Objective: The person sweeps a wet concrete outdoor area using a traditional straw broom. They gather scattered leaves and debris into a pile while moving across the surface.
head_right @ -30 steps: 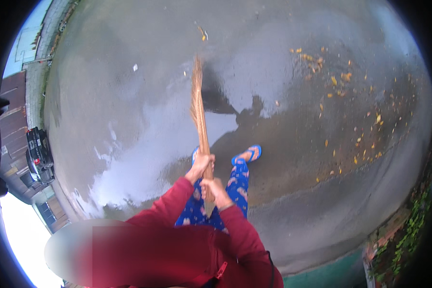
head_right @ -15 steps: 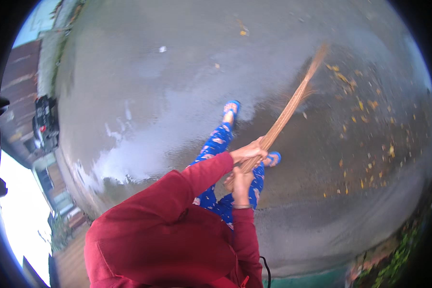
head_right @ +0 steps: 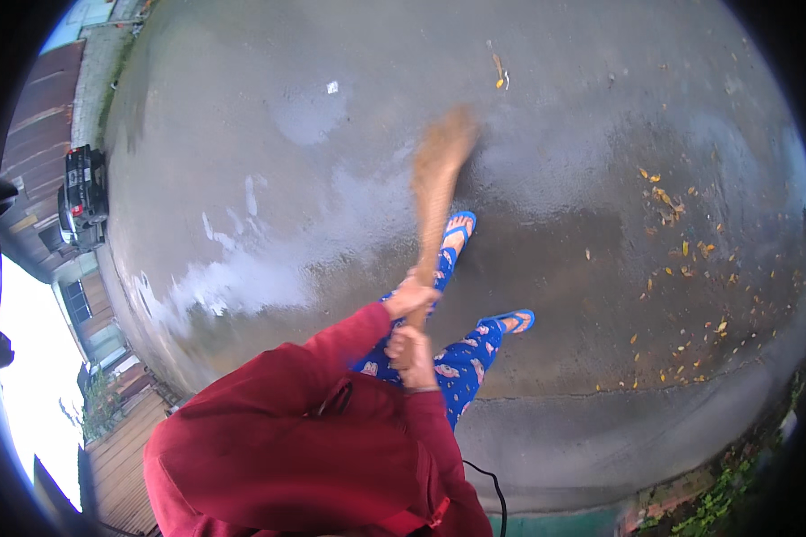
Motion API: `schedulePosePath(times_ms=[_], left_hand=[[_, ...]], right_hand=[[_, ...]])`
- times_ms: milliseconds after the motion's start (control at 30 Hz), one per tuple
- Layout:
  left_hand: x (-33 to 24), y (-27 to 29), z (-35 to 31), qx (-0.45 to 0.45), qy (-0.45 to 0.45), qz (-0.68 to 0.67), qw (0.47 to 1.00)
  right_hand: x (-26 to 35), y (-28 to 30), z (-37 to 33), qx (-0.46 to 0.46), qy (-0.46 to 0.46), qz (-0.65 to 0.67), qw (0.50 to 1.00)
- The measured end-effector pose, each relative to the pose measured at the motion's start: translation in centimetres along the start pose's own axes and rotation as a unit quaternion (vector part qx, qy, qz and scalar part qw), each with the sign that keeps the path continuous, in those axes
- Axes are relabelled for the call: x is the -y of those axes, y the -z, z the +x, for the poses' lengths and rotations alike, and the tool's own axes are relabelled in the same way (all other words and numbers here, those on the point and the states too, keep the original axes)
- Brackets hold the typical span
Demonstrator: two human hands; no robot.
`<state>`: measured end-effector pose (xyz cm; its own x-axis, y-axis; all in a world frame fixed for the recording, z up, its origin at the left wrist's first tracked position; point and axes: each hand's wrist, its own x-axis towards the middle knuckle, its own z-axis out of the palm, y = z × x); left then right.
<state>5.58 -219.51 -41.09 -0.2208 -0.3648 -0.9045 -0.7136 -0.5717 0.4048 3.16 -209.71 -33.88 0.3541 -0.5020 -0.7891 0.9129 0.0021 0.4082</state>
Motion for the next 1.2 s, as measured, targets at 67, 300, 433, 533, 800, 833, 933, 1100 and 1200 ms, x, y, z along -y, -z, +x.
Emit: schedulePosePath(times_ms=[67, 300, 433, 533, 800, 833, 933, 1100, 1200], left_hand=[[-3.0, -5.5, 1.5, 0.022, 0.022, 0.096, 0.995], [-17.3, -7.9, 3.1, 0.294, -0.219, 0.211, 0.906], [-16.2, -2.2, 1.2, 0.179, -0.182, 0.153, 0.955], [-12.7, 3.4, 2.1, -0.001, -0.116, 0.128, 0.985], [-12.2, 0.5, 10.6, -0.047, -0.012, 0.065, 0.997], [-13.1, -2.4, 11.0, -0.007, -0.041, 0.134, 0.99], [-17.9, -9.7, 12.0, 0.142, -0.073, 0.233, 0.959], [-24.5, -12.4, 10.0, 0.341, -0.166, 0.268, 0.885], [-22.5, -8.1, 6.2, 0.285, -0.192, 0.206, 0.916]], right_hand=[[2.8, 0.7, -1.2, -0.077, 0.068, 0.034, 0.994], [9.7, -4.2, 4.3, -0.013, 0.303, -0.011, 0.953], [5.8, -6.4, 4.7, -0.03, 0.255, -0.133, 0.957], [3.5, -8.0, 5.5, -0.034, 0.074, -0.196, 0.977], [11.2, -8.8, 5.7, 0.013, 0.019, -0.044, 0.999], [12.6, -8.2, 4.6, -0.034, 0.043, -0.004, 0.998], [16.5, -8.1, 2.7, -0.108, 0.216, 0.005, 0.97], [18.8, -10.6, 2.9, -0.049, 0.326, -0.008, 0.944], [14.4, -10.3, 3.5, -0.023, 0.25, -0.021, 0.968]])
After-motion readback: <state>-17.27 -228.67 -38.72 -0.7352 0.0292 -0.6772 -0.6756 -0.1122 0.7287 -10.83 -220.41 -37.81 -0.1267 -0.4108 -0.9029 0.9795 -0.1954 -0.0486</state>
